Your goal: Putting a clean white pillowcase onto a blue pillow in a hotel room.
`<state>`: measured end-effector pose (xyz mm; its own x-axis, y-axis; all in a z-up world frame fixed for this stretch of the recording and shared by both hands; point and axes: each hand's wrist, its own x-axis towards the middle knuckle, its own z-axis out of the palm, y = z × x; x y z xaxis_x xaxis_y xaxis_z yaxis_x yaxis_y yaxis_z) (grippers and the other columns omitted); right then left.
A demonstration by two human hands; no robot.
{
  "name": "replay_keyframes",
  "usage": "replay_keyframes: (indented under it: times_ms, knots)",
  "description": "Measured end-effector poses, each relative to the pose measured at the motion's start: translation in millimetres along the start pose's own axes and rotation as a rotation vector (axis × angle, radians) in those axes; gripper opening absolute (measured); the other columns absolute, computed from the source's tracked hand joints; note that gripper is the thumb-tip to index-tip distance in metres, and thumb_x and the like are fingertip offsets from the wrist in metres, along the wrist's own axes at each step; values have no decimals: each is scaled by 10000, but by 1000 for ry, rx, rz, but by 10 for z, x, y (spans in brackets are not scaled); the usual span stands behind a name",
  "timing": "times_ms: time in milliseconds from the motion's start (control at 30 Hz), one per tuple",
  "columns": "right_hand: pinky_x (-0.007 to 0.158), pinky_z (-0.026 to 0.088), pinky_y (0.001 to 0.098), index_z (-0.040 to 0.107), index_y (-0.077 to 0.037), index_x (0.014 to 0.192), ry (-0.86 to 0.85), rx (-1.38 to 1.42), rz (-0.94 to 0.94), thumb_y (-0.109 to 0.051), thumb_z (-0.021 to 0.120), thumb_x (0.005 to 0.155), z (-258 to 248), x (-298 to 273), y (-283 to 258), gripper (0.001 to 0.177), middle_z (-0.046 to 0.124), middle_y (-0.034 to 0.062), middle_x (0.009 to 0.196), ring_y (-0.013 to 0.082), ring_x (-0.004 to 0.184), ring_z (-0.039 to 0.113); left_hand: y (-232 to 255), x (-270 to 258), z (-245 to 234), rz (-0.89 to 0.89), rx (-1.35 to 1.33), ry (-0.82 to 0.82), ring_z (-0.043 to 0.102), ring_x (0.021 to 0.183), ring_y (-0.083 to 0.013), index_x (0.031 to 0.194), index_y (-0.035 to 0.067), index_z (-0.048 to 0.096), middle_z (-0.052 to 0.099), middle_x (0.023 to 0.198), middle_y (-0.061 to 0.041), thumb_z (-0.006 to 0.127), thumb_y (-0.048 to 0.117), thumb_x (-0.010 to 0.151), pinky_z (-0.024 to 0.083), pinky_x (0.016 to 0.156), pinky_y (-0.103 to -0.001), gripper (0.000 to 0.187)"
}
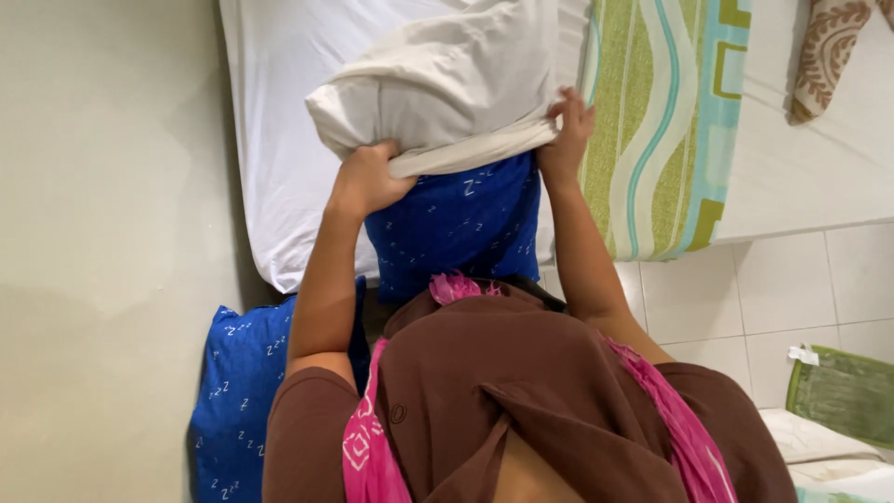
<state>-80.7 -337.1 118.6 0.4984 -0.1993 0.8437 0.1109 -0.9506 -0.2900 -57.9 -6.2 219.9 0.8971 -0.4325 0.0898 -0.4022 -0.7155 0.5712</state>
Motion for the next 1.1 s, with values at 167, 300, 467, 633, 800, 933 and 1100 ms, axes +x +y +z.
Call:
replay_keyframes:
  times_ms: [167, 300, 467, 633, 800, 933, 1100]
  knots:
    - [710, 521, 356, 550, -41, 938, -477, 542, 181, -34, 759, 689, -19, -260, -41, 326, 620, 150, 861, 312, 757, 617, -869, 16, 379, -34, 192, 432, 677, 963, -425, 1133, 26, 646, 681, 1053, -210, 716, 123, 808, 552, 818, -478, 347]
    - [678, 533, 419, 610, -75, 973, -561, 477, -145, -61, 766, 635, -81, -422, -204, 373, 679, 112, 867, 333, 783, 677, -1244, 46, 623, -56, 232, 697, 633, 1050, -406, 1224, 5, 592, 636, 1134, -177, 650, 50, 887, 533, 826, -472, 345]
    - [887, 515, 454, 653, -59, 1037, -481, 246, -2, -56, 788, 759, -95, -389, -322, 309, 641, 163, 1063, 382, 1052, 609, -1518, -67, 1034, -340, 321, 466, 609, 1043, -368, 1211, 43, 607, 622, 1111, -146, 611, 84, 923, 483, 852, -509, 291]
    - [961, 484, 484, 620, -47, 1062, -494, 335, 193, -24, 704, 800, 268, -998, -90, 276, 617, 199, 1182, 444, 1157, 564, -1870, -358, 1612, -121, 323, 429, 549, 1231, -386, 1396, 2, 542, 563, 1362, -203, 583, 17, 893, 449, 1024, -485, 505]
    - [903, 479, 496, 564, -32, 1178, -628, 412, 384, -44, 676, 868, 398, -1002, -65, 330, 623, 253, 1100, 473, 1068, 575, -1224, -446, 1466, 5, 252, 328, 469, 1391, -411, 1502, 43, 468, 470, 1515, -227, 633, 33, 784, 400, 1152, -479, 737]
    - [881, 505, 495, 562, -47, 1199, -719, 439, 455, -75, 665, 865, 365, -619, -426, 351, 672, 268, 1070, 476, 1057, 624, -113, -281, 1278, 196, 108, 257, 341, 1419, -478, 1534, 130, 347, 356, 1537, -256, 826, 344, 682, 290, 1123, -622, 1001]
    - [852, 533, 436, 524, -13, 1254, -705, 641, 503, -60, 650, 830, 200, -277, -1131, 445, 673, 265, 1070, 442, 1039, 654, -35, 253, 1553, 15, 200, 308, 207, 1402, -576, 1528, 116, 271, 234, 1552, -326, 847, 460, 682, 210, 1046, -784, 1079]
